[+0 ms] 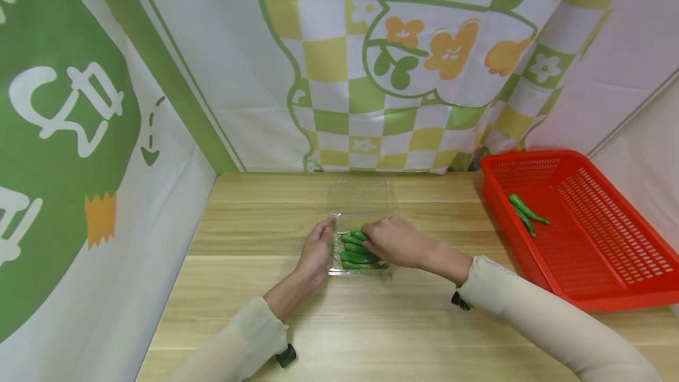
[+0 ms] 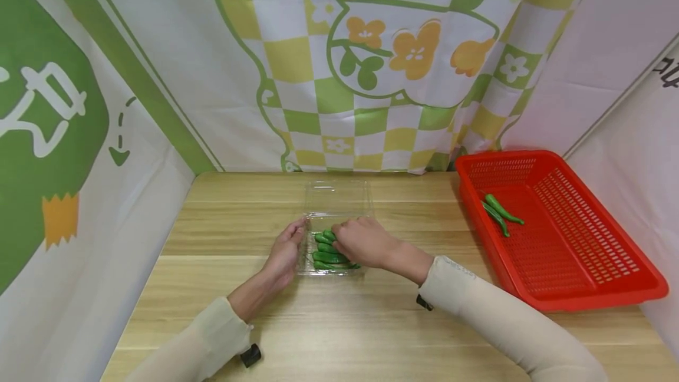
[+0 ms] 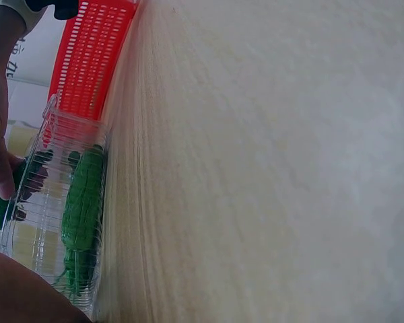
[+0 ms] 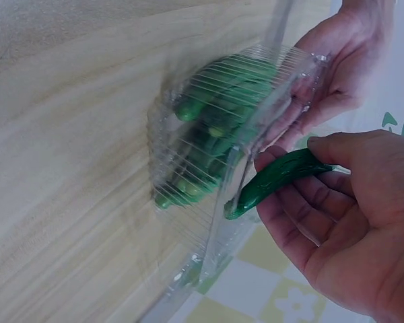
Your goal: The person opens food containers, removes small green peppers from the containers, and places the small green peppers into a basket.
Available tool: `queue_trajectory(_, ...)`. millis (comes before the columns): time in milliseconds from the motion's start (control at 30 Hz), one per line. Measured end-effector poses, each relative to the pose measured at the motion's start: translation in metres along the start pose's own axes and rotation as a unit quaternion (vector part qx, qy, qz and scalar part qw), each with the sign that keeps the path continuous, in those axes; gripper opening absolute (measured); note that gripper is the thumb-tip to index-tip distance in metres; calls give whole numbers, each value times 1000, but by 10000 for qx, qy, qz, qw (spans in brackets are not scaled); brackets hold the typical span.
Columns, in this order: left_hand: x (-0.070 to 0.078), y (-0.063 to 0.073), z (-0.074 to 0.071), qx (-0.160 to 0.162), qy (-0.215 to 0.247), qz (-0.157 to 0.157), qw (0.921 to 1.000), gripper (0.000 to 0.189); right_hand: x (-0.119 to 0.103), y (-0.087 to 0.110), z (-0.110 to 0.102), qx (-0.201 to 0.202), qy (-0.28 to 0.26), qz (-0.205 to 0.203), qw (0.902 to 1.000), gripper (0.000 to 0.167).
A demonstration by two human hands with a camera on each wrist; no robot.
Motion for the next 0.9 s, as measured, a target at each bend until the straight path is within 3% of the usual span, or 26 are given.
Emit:
queue_trajectory(433,-1,0,-1,-81,65,32,9999,48,1,5,-17,370,21,8,9993,14)
queue_trajectory(733,-3,0,-2,-104,-5,141,9998,48,7,14,-29,309,-130,178,9993,15)
queue_trajectory(900,-3,1,-2,-88,-32,143,9999,48,11,21,-39,507,93,142,9986,16)
Point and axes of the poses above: each hand's wrist, its own y-axis away from the middle knuckle, its own z-axis out of the palm, x = y × z, the point moved 2 cm from there along -y, towards the middle knuckle, and after that the axes turned 15 degrees about -z, right-handed, at the moved point
